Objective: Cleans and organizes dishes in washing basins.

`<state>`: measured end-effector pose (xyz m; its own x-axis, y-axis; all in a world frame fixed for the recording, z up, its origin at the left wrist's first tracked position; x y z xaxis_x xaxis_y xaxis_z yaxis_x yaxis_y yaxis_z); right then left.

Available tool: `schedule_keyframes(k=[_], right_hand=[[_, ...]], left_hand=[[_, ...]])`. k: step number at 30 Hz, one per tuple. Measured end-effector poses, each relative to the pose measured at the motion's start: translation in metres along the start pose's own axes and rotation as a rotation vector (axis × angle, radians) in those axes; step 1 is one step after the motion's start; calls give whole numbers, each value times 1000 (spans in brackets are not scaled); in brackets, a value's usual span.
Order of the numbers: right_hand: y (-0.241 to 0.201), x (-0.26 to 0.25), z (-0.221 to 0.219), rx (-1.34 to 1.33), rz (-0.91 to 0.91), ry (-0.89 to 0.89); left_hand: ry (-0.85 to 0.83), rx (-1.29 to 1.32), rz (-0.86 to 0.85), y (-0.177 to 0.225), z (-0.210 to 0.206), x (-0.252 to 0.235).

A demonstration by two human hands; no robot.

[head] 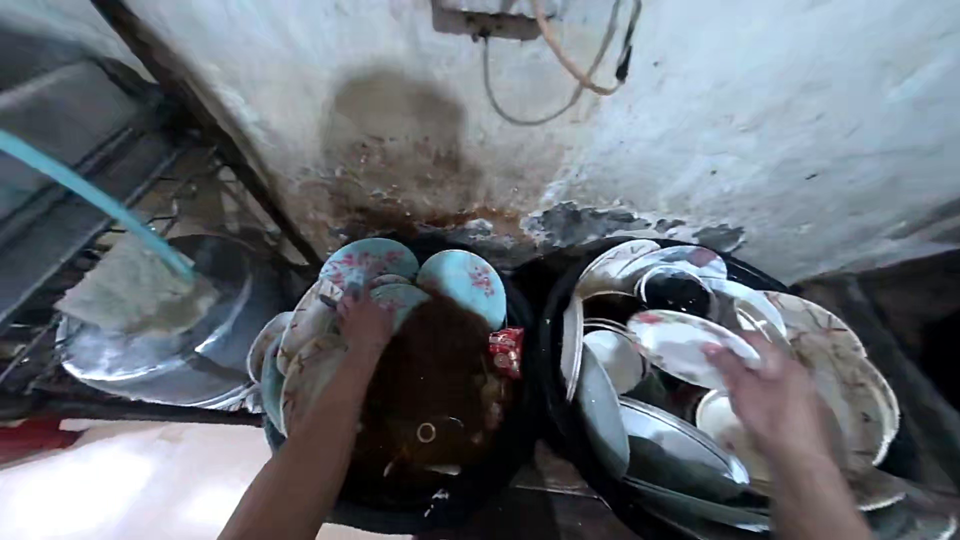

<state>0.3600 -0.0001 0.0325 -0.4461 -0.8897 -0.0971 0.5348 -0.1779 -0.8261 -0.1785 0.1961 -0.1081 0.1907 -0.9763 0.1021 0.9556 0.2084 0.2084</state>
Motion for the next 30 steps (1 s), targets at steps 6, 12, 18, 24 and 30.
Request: schedule_keyframes(k=[6,12,18,24,30], right_hand=[[80,-14,-1,200,-63,-134],[-27,12,-45,84,208,13],[-101,41,-131,-4,436,-136],[-136,47,-192,-34,419,-319],[-109,33,-318,13,176,-663]], left_hand=[[-146,-17,74,-29,-36,-28],[-158,-7,49,-16,2,18],[194,129,-185,-6,43,56],[280,75,-420,51,91,131],[52,79,-154,50,64,91]])
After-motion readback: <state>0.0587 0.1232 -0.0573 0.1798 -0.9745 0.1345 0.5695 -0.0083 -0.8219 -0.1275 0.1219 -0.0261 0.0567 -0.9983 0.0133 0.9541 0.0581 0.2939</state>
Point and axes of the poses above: each hand's wrist, its own x-axis away from the middle knuckle, its own z-axis out of the back of the hand, y = z × x, the point moved 10 cm from there along -x, towards the middle knuckle, and after that the axes turned 14 degrees about -x, right-handed, at the moved point
